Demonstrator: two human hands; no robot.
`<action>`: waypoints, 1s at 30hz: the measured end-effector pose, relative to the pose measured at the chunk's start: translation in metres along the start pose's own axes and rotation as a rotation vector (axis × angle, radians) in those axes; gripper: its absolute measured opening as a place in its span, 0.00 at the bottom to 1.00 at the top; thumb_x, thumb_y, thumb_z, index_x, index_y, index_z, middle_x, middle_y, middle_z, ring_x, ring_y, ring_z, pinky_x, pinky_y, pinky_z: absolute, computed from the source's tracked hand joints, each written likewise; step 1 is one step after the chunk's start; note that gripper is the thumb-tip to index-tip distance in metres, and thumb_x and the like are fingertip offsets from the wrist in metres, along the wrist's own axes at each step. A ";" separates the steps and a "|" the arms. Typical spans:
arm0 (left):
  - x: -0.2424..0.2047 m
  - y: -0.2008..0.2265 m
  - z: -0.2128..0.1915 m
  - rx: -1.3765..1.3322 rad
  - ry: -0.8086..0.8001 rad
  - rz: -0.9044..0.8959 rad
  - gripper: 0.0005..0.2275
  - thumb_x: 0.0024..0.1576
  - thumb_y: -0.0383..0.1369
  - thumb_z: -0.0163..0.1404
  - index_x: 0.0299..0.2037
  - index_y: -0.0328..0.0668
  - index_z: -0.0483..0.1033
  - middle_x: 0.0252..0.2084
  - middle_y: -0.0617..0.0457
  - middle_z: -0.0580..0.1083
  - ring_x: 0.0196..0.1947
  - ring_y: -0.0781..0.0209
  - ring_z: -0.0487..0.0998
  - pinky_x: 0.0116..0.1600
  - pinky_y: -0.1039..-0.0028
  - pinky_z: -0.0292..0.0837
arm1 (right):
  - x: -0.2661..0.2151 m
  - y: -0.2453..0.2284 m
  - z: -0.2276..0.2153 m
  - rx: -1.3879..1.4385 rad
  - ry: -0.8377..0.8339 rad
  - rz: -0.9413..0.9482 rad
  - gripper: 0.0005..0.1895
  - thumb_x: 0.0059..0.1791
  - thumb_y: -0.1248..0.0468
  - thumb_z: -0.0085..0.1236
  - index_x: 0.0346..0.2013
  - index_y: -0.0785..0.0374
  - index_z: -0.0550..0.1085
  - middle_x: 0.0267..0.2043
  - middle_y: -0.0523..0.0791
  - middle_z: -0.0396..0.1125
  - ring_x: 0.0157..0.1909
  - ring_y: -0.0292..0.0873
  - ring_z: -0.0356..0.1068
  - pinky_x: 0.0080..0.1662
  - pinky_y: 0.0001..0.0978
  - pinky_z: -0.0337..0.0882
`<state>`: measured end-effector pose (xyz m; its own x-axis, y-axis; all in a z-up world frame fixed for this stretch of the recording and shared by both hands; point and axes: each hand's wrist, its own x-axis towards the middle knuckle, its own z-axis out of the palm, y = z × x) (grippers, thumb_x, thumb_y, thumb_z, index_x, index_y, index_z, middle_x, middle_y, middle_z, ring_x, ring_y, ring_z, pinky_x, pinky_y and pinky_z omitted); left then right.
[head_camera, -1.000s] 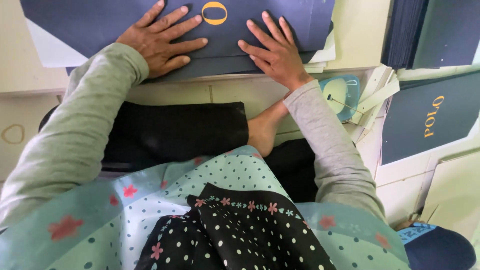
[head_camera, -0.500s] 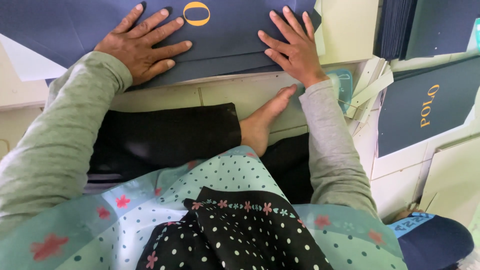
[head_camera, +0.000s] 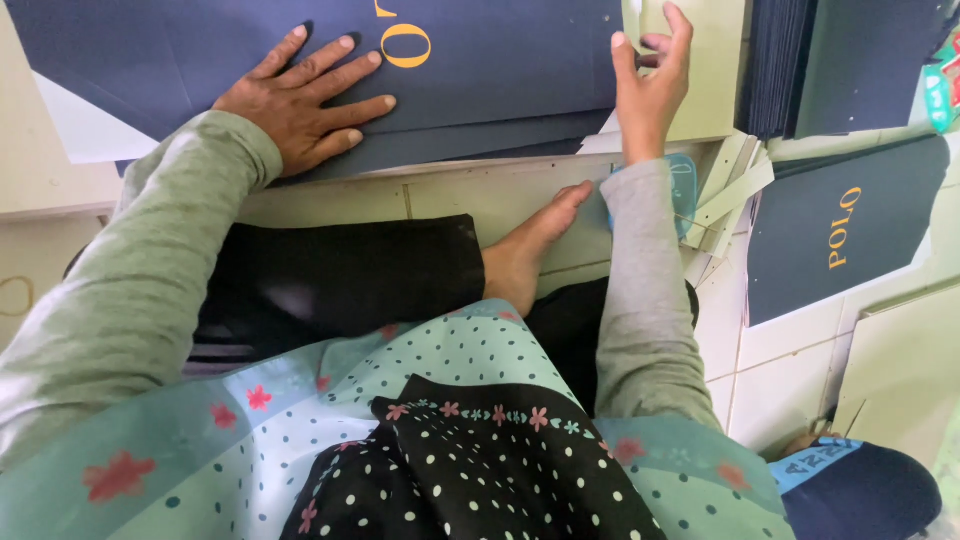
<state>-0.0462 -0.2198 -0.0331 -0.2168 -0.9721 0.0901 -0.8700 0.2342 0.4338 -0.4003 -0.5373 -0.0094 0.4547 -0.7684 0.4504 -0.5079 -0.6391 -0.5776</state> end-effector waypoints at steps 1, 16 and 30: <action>-0.003 0.003 -0.001 -0.001 -0.004 -0.001 0.24 0.68 0.50 0.25 0.75 0.63 0.54 0.81 0.52 0.50 0.81 0.54 0.41 0.81 0.53 0.23 | 0.002 -0.004 0.002 0.001 -0.001 0.004 0.30 0.52 0.61 0.69 0.64 0.52 0.64 0.43 0.46 0.71 0.39 0.42 0.70 0.44 0.31 0.74; 0.000 0.000 0.000 0.049 0.016 0.006 0.24 0.68 0.50 0.24 0.75 0.64 0.55 0.81 0.53 0.51 0.81 0.55 0.42 0.81 0.53 0.24 | -0.003 0.001 0.023 -0.121 -0.127 -0.046 0.36 0.49 0.64 0.74 0.67 0.53 0.64 0.44 0.42 0.67 0.38 0.40 0.62 0.44 0.28 0.68; 0.000 0.003 -0.003 0.034 0.017 -0.006 0.23 0.69 0.48 0.26 0.74 0.64 0.56 0.81 0.54 0.51 0.80 0.56 0.42 0.81 0.54 0.25 | -0.055 -0.126 0.076 -0.597 -0.629 -0.242 0.28 0.64 0.45 0.40 0.79 0.36 0.51 0.82 0.36 0.36 0.82 0.49 0.31 0.76 0.66 0.35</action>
<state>-0.0473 -0.2191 -0.0289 -0.2047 -0.9734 0.1029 -0.8857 0.2289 0.4039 -0.3055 -0.4116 -0.0132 0.8261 -0.5618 -0.0432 -0.5618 -0.8272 0.0136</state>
